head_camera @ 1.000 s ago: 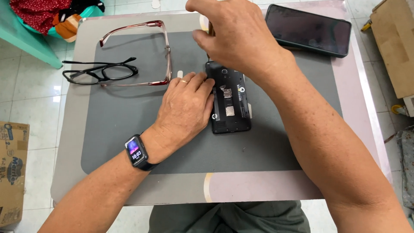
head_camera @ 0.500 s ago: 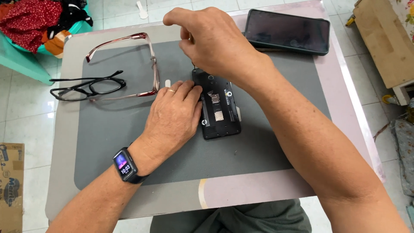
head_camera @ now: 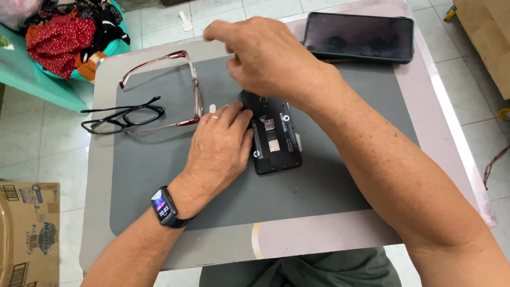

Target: The person uses a small tool to pry open the back cover of a black electronic device on a table. They then use their fingers to remove a small component from the device's interior.

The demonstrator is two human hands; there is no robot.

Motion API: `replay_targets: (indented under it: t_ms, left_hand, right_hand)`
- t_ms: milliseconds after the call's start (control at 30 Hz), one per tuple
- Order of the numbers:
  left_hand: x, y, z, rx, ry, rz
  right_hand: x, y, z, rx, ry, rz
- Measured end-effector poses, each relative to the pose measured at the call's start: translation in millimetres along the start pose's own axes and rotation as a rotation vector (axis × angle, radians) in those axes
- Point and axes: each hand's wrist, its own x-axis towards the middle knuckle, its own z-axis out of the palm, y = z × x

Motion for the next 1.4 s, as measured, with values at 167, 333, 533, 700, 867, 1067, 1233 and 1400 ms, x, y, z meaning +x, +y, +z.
replay_targets:
  t_ms: [167, 333, 533, 700, 867, 1067, 1233, 1400]
  left_hand:
    - [0, -1, 0, 0.009, -0.016, 0.009]
    - [1, -2, -2, 0.012, -0.030, 0.017]
    - [1, -4, -1, 0.003, -0.027, 0.009]
    - [1, -6, -1, 0.008, -0.037, 0.018]
    - [0, -6, -1, 0.020, -0.047, 0.010]
    - [0, -5, -2, 0.001, -0.046, 0.009]
    - [0, -6, -1, 0.009, -0.047, 0.005]
    - [1, -4, -4, -0.005, -0.054, 0.005]
  right_hand:
    - [3, -19, -17, 0.025, -0.166, 0.006]
    - [4, -14, -3, -0.006, -0.173, 0.107]
    - [2, -9, -1, -0.083, -0.015, -0.010]
    - [6, -10, 7, 0.056, -0.097, 0.058]
    - [4, -7, 2, 0.006, -0.064, 0.021]
    - [5, -10, 3, -0.034, -0.093, 0.048]
    - [3, -9, 1, -0.070, -0.023, 0.017]
    - [5, -4, 7, -0.055, -0.034, 0.019]
